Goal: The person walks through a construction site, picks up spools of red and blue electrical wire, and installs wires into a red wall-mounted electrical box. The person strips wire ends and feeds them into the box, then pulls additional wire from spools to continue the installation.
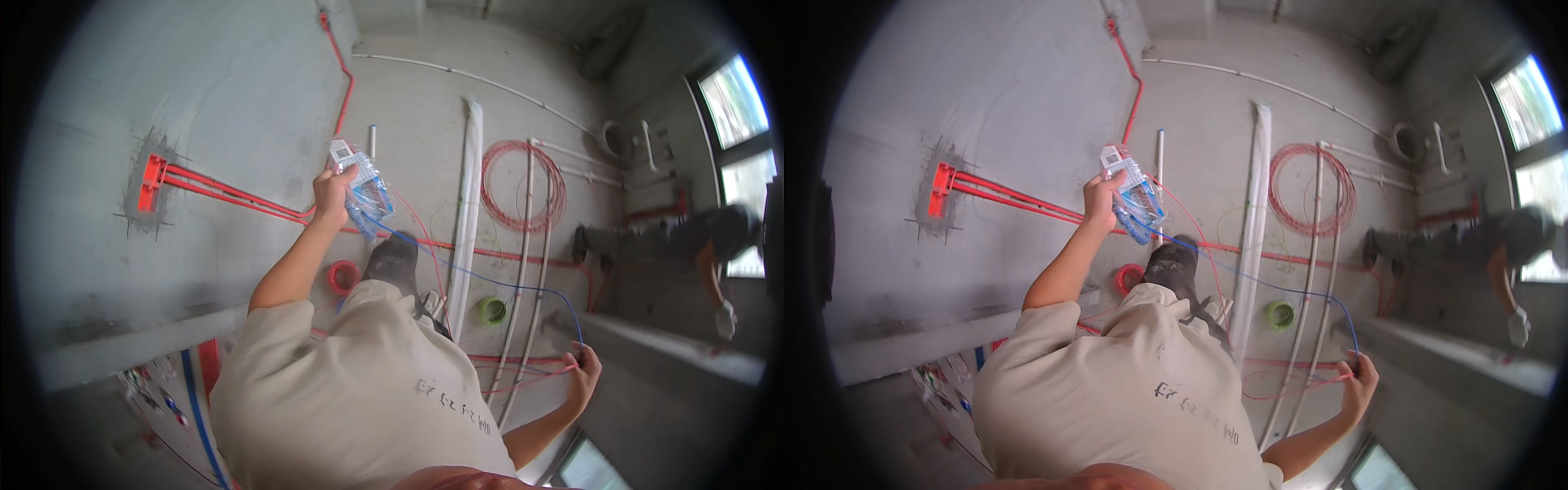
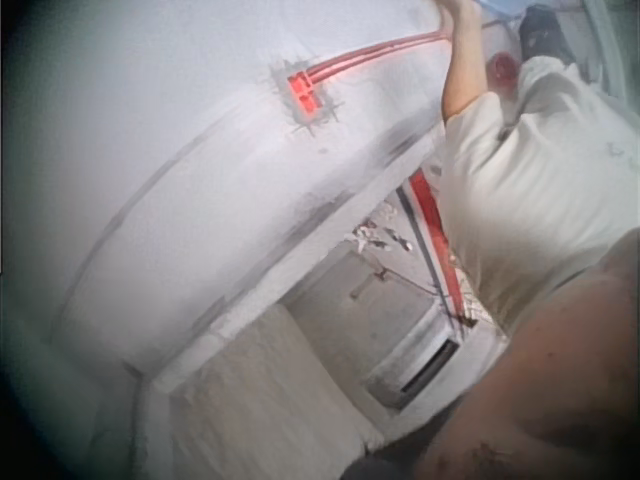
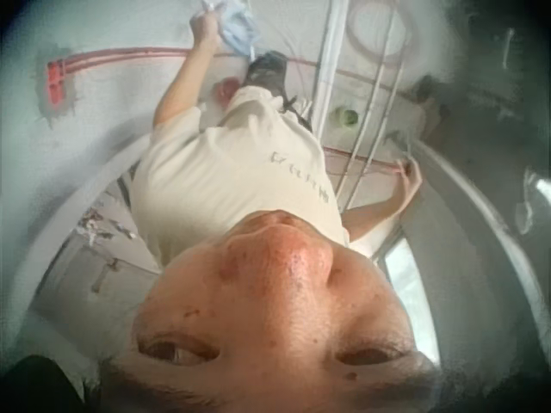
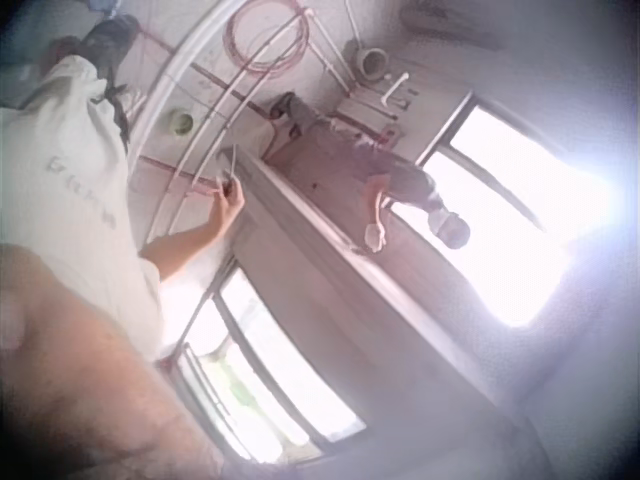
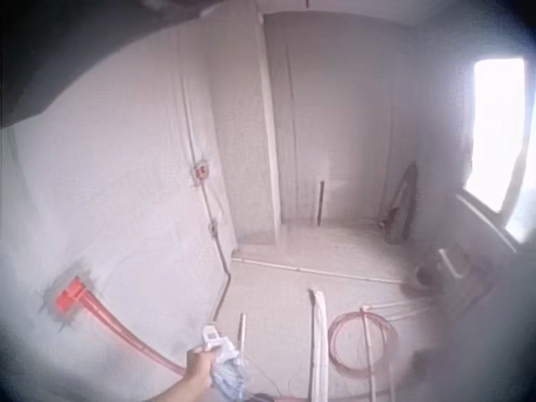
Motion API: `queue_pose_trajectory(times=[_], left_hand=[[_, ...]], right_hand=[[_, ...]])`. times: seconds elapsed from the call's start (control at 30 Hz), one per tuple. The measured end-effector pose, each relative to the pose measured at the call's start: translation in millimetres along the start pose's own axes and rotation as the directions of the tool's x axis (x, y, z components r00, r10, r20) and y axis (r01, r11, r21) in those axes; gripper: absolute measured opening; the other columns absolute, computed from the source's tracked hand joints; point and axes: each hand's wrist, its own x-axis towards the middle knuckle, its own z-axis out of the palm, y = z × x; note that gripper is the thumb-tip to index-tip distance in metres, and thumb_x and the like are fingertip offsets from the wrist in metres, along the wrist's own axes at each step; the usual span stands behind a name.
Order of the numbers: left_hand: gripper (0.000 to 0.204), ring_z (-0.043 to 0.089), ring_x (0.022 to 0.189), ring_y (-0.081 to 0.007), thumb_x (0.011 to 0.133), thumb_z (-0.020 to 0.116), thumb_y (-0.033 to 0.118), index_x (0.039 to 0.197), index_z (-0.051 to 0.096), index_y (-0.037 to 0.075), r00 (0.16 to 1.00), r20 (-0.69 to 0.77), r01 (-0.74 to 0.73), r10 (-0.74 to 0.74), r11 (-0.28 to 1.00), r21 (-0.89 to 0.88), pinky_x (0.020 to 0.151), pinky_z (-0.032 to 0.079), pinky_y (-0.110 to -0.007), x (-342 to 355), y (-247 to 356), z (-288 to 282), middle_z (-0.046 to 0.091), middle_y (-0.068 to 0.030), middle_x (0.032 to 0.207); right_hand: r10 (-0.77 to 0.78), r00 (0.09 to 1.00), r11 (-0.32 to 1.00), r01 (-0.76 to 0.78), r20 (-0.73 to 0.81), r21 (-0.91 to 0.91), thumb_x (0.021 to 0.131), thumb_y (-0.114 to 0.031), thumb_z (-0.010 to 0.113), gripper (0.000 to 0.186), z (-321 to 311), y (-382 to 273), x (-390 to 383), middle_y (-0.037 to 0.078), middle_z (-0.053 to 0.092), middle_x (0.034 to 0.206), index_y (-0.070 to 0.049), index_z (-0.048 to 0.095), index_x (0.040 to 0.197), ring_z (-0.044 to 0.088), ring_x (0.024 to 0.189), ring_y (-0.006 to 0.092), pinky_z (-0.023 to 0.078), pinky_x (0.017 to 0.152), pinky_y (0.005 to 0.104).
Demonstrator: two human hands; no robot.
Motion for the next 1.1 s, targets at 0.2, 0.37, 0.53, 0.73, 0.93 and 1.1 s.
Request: queue_pose_trajectory(times=[0.2,0.37,0.53,0.73,0.93,1.1], left_hand=[[0.018,0.063,0.086,-0.0168,0.091,0.076,0.008,0.106,0.07,0.001,0.925,-0.352,0.073,-0.141,0.977,-0.2,0.078,0.05,-0.035,68.6,-22.1,-20.2,0.069,-0.005,0.098],[0.021,0.066,0.088,-0.0155,0.091,0.077,0.009,0.108,0.071,-0.001,0.911,-0.412,-0.009,-0.035,0.994,-0.106,0.078,0.051,-0.032,110.4,-19.8,-24.2,0.072,-0.0052,0.099],[0.013,0.06,0.084,-0.0127,0.088,0.078,0.006,0.097,0.072,-0.001,0.845,-0.367,-0.229,0.388,0.884,0.407,0.076,0.047,-0.031,138.2,-14.6,-2.9,0.067,-0.0026,0.093],[0.031,0.061,0.077,-0.0341,0.081,0.084,0.021,0.104,0.072,0.004,0.735,-0.01,-0.481,0.678,0.531,0.697,0.068,0.049,-0.045,158.9,63.3,115.4,0.057,-0.0166,0.091],[0.023,0.065,0.082,-0.0277,0.076,0.085,0.014,0.094,0.074,0.003,0.893,0.138,-0.421,0.428,0.686,0.594,0.073,0.052,-0.039,187.9,94.2,141.5,0.063,-0.0146,0.095],[0.02,0.064,0.086,-0.0136,0.08,0.076,0.0,0.099,0.076,0.003,0.802,-0.411,-0.204,0.434,0.845,0.495,0.078,0.053,-0.03,200.6,85.6,119.7,0.071,-0.0062,0.1]], right_hand=[[-0.316,0.941,0.949,0.313,-0.123,-0.038,0.087,-0.002,0.078,0.027,21.0,-106.8,145.8,-0.008,0.048,0.079,0.001,0.07,0.112,0.04,0.071,0.0026,0.032,0.061,0.0203],[-0.232,0.86,0.926,0.338,0.454,-0.167,0.076,-0.017,0.09,0.072,111.7,-259.3,248.3,-0.007,0.046,0.085,0.0,0.057,0.138,0.037,0.07,0.004,0.03,0.06,0.0216],[-0.346,0.431,0.912,0.365,0.833,0.19,0.076,-0.043,0.09,0.1,250.7,-367.6,331.2,0.003,0.056,0.109,0.002,0.045,0.152,0.052,0.091,0.012,0.042,0.078,0.0259],[-0.374,0.286,0.866,0.449,0.882,0.222,0.089,-0.061,0.071,0.088,461.0,-379.0,387.7,0.009,0.062,0.122,0.004,0.052,0.146,0.056,0.104,0.0152,0.045,0.089,0.03],[-0.229,0.362,0.961,0.232,0.903,0.151,0.093,-0.02,0.072,0.021,556.2,-400.0,419.4,0.002,0.069,0.085,0.001,0.071,0.098,0.062,0.078,0.012,0.051,0.073,0.031],[-0.14,0.446,0.986,0.141,0.884,0.085,0.087,-0.016,0.071,0.015,562.6,-391.9,557.0,0.0,0.066,0.082,-0.002,0.072,0.092,0.058,0.073,0.0105,0.045,0.066,0.0303]])
